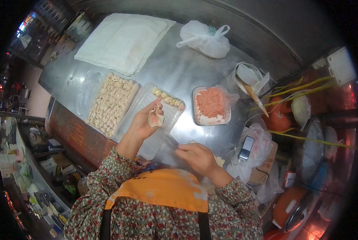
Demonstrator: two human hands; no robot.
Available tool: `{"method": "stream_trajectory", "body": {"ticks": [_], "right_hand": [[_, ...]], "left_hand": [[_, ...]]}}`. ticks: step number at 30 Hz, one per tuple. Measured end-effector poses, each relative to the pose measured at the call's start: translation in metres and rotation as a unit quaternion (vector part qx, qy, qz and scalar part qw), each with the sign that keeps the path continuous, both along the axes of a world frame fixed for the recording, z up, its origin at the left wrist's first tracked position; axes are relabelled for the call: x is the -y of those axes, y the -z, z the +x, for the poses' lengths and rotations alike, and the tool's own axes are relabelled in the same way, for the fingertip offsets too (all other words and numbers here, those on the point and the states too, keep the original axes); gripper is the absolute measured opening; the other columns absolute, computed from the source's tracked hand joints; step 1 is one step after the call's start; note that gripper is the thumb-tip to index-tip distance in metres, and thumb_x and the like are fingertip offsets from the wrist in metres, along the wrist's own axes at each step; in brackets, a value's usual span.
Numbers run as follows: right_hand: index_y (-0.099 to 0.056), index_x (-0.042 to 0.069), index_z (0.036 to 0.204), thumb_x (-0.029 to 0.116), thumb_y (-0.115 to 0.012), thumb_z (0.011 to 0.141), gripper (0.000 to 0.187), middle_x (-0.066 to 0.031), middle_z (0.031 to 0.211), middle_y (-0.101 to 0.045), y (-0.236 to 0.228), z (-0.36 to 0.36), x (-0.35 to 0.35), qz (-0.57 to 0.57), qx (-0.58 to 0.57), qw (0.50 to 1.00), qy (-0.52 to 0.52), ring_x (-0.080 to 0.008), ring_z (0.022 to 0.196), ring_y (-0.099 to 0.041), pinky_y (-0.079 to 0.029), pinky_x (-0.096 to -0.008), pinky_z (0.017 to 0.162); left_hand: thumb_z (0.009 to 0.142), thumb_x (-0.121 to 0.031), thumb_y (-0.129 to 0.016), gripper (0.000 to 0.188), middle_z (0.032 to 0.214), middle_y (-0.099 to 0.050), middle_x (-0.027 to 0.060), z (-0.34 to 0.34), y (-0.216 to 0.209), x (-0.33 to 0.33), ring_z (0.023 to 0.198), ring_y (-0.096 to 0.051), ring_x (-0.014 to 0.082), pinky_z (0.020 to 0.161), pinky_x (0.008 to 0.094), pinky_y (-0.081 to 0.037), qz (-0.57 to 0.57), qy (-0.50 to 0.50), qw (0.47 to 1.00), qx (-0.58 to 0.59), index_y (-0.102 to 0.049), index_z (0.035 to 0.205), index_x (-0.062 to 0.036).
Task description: The person repeatedly scoops ground meat onto square wrappers, folds them into dumplings, and places them on a tray. The process is continuous and methodical, with the person using a small metal scoop to portion the filling.
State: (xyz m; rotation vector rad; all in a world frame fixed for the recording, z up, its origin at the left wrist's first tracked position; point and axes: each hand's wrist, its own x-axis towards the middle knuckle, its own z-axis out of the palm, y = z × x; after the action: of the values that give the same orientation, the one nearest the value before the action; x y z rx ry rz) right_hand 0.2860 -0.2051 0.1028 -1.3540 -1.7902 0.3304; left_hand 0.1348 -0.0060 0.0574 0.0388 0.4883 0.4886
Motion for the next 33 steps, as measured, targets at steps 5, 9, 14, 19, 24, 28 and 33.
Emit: {"method": "stream_trajectory", "body": {"ticks": [5,9,14,19,24,28,33], "right_hand": [[-0.068,0.005,0.097,0.001,-0.067,0.071,0.027,-0.0112,0.097,-0.063,-0.001,-0.013,-0.017,0.025,-0.015,0.999,-0.019,-0.0252,0.079,-0.063,-0.052,-0.0318,0.067],[-0.068,0.003,0.097,-0.001,-0.067,0.074,0.024,-0.0108,0.096,-0.063,-0.007,-0.01,-0.019,0.012,-0.064,0.998,0.003,-0.0233,0.079,-0.063,-0.051,-0.0302,0.067],[-0.067,0.002,0.097,0.0,-0.064,0.08,0.017,-0.0112,0.095,-0.063,0.009,0.021,-0.023,0.014,-0.082,0.988,0.131,-0.0215,0.081,-0.062,-0.05,-0.0286,0.068],[-0.065,0.002,0.1,-0.002,-0.064,0.078,0.023,-0.0133,0.095,-0.062,0.075,0.072,-0.052,-0.035,0.069,0.975,0.208,-0.0273,0.085,-0.061,-0.05,-0.0315,0.072],[-0.064,0.005,0.104,0.001,-0.06,0.075,0.03,-0.0131,0.101,-0.061,0.123,0.104,-0.045,-0.04,0.207,0.964,0.164,-0.0294,0.091,-0.06,-0.05,-0.0366,0.076],[-0.062,0.003,0.107,0.0,-0.057,0.076,0.031,-0.0141,0.1,-0.06,0.122,0.102,-0.008,-0.036,0.208,0.964,0.16,-0.0292,0.091,-0.06,-0.05,-0.0374,0.077],[-0.065,0.002,0.099,0.0,-0.064,0.075,0.024,-0.0135,0.096,-0.063,0.077,0.074,0.025,-0.055,0.085,0.976,0.194,-0.0277,0.084,-0.062,-0.051,-0.0336,0.071]], "left_hand": [[0.092,-0.008,-0.052,0.03,0.087,-0.056,0.004,-0.01,-0.003,0.003,0.074,-0.055,0.014,0.068,0.0256,-0.05,0.023,-0.035,0.997,-0.072,-0.05,0.122,-0.0012],[0.093,-0.007,-0.051,0.028,0.085,-0.055,0.0033,-0.018,0.0,-0.007,0.072,-0.054,0.0138,0.069,0.0253,-0.05,0.009,-0.065,0.995,-0.078,-0.051,0.12,-0.0005],[0.093,-0.008,-0.049,0.019,0.085,-0.059,0.0086,-0.028,0.011,-0.02,0.077,-0.06,0.017,0.071,0.0292,-0.052,0.002,-0.082,0.996,-0.02,-0.053,0.11,-0.0004],[0.095,-0.012,-0.048,0.022,0.088,-0.059,0.0071,-0.025,0.018,-0.016,0.077,-0.06,0.0165,0.07,0.0308,-0.053,-0.074,-0.092,0.993,-0.027,-0.053,0.114,-0.0022],[0.095,-0.013,-0.047,0.016,0.088,-0.058,0.0091,-0.026,0.012,-0.009,0.08,-0.06,0.0184,0.075,0.0351,-0.053,-0.12,-0.089,0.989,0.0,-0.054,0.105,-0.0028],[0.095,-0.012,-0.047,0.013,0.087,-0.057,0.0114,-0.025,0.007,-0.009,0.08,-0.059,0.0216,0.08,0.037,-0.052,-0.185,-0.099,0.977,0.021,-0.053,0.101,-0.0026],[0.093,-0.01,-0.05,0.009,0.086,-0.055,0.0112,-0.007,0.006,-0.004,0.078,-0.057,0.0212,0.091,0.0393,-0.048,-0.15,-0.072,0.985,-0.041,-0.051,0.097,-0.0019]]}}
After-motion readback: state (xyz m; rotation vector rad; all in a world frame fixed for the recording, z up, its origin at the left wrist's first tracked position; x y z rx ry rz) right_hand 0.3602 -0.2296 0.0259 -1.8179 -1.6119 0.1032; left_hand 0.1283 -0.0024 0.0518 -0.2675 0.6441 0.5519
